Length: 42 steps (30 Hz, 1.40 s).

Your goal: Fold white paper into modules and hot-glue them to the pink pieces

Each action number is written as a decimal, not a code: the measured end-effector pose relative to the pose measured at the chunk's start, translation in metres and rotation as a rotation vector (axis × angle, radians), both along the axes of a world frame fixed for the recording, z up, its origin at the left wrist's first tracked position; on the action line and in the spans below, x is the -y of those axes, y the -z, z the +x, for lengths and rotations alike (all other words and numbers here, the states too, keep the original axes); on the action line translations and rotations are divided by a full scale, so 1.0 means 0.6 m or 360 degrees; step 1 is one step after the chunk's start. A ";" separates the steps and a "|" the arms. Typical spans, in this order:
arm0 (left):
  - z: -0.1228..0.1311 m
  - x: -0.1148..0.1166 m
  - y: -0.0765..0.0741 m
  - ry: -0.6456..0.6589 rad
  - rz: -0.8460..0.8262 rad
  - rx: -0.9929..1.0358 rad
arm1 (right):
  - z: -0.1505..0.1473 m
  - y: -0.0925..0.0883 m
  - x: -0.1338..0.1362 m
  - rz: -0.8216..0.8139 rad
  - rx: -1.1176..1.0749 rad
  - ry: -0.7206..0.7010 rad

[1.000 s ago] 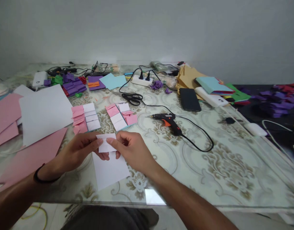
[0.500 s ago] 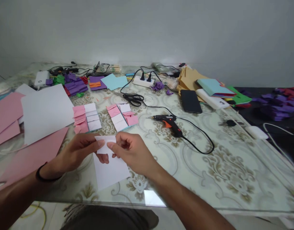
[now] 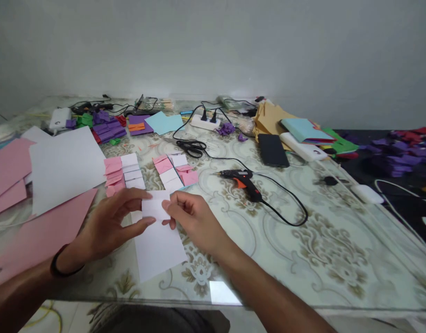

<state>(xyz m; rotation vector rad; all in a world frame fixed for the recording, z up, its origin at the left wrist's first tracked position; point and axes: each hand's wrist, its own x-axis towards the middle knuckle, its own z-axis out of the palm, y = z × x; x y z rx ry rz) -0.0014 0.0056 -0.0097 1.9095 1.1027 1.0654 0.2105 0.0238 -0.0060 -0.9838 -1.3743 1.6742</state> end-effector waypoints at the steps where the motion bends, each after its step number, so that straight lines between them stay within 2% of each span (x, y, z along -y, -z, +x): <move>1: 0.000 0.000 -0.002 -0.0031 0.0041 -0.0051 | -0.001 0.000 0.000 0.0016 -0.0004 0.0017; 4: -0.002 0.000 -0.008 -0.0081 0.0070 -0.0033 | -0.001 0.002 0.000 0.0132 -0.0073 0.0095; 7: -0.004 0.001 -0.009 -0.0045 -0.0046 0.0082 | 0.001 0.006 0.002 0.0353 -0.0096 0.0207; 9: -0.005 0.000 -0.009 -0.0009 -0.0151 0.0164 | 0.003 0.007 0.005 0.0540 0.0032 0.0270; 12: -0.003 -0.001 -0.008 0.0003 -0.0225 0.0249 | 0.005 0.005 0.008 0.0768 0.0313 0.0248; 15: -0.003 -0.002 -0.010 -0.0018 -0.0217 0.0244 | 0.007 0.002 0.008 0.0835 0.0467 0.0248; 19: -0.004 -0.002 -0.014 0.0040 -0.0176 0.0235 | 0.008 0.000 0.006 0.0880 0.0428 0.0265; 23: -0.003 0.001 -0.017 0.0105 -0.0209 0.0292 | 0.007 -0.001 0.006 0.0769 0.0238 0.0197; 30: 0.002 0.007 -0.010 -0.0134 -0.0296 0.0328 | -0.001 0.011 0.007 0.0343 0.0075 0.0290; 32: 0.002 0.003 -0.010 -0.0122 -0.0388 0.0285 | -0.004 0.014 0.005 0.0323 0.0014 0.0322; 36: -0.003 -0.005 -0.012 0.0009 -0.0521 -0.0021 | -0.005 0.015 0.003 0.0395 0.0000 0.0337; 42: -0.001 -0.004 -0.017 0.0008 -0.0336 -0.0119 | -0.006 0.006 0.006 0.0318 0.0268 0.0134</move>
